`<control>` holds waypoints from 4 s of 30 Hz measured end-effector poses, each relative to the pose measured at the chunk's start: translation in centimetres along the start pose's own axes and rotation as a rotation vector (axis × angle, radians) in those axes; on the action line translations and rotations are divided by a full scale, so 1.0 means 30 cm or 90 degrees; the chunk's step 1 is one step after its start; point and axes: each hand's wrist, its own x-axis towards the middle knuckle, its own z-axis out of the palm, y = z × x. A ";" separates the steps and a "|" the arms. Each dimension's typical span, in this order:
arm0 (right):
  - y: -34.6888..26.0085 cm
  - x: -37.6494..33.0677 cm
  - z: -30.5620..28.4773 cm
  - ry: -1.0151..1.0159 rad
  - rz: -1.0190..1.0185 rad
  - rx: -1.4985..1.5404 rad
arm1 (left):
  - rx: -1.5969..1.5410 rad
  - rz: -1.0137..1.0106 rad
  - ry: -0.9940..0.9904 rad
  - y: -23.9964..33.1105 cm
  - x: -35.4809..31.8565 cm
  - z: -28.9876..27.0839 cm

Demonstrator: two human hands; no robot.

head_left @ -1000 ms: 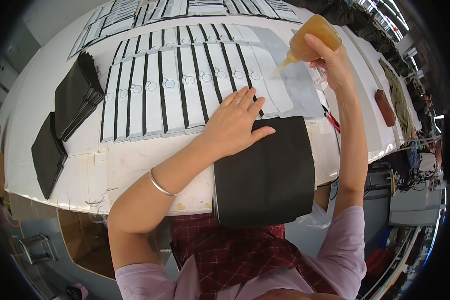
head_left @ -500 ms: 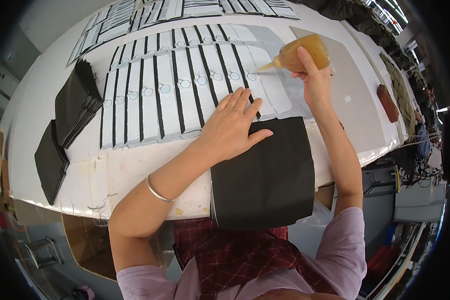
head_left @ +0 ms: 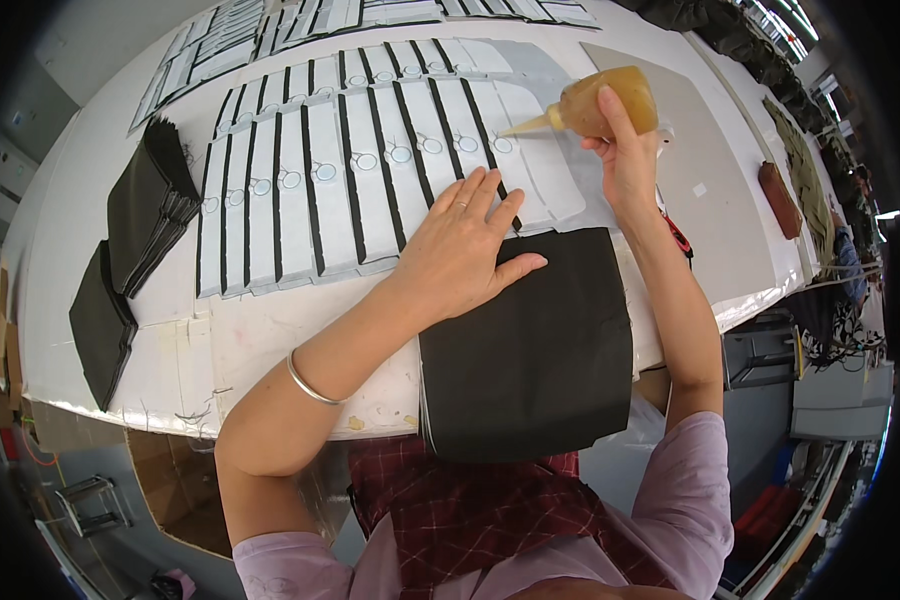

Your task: The person uses scissors to trim threads from dark fabric pieces and applies glue from a squeeze bottle to circular areas on white paper templates. They repeatedly place fabric pieces onto the templates, press them down, and trim excess threads. The person stacks completed pieces and continues the process with new fabric and templates.

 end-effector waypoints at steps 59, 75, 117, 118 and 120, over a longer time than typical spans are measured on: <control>0.091 0.107 0.087 -0.059 0.131 0.004 | 0.040 -0.011 0.051 -0.018 -0.037 -0.024; -0.020 0.123 0.082 -0.294 -0.005 -0.085 | 0.052 -0.013 0.057 -0.016 -0.034 -0.030; 0.073 0.089 0.200 -0.229 0.056 -0.052 | 0.240 -0.078 0.003 -0.001 -0.074 -0.068; 0.067 0.098 0.184 -0.235 0.105 0.069 | 0.238 -0.082 -0.001 -0.001 -0.074 -0.069; 0.055 0.119 0.153 -0.245 0.201 0.312 | 0.231 -0.079 0.007 -0.002 -0.080 -0.073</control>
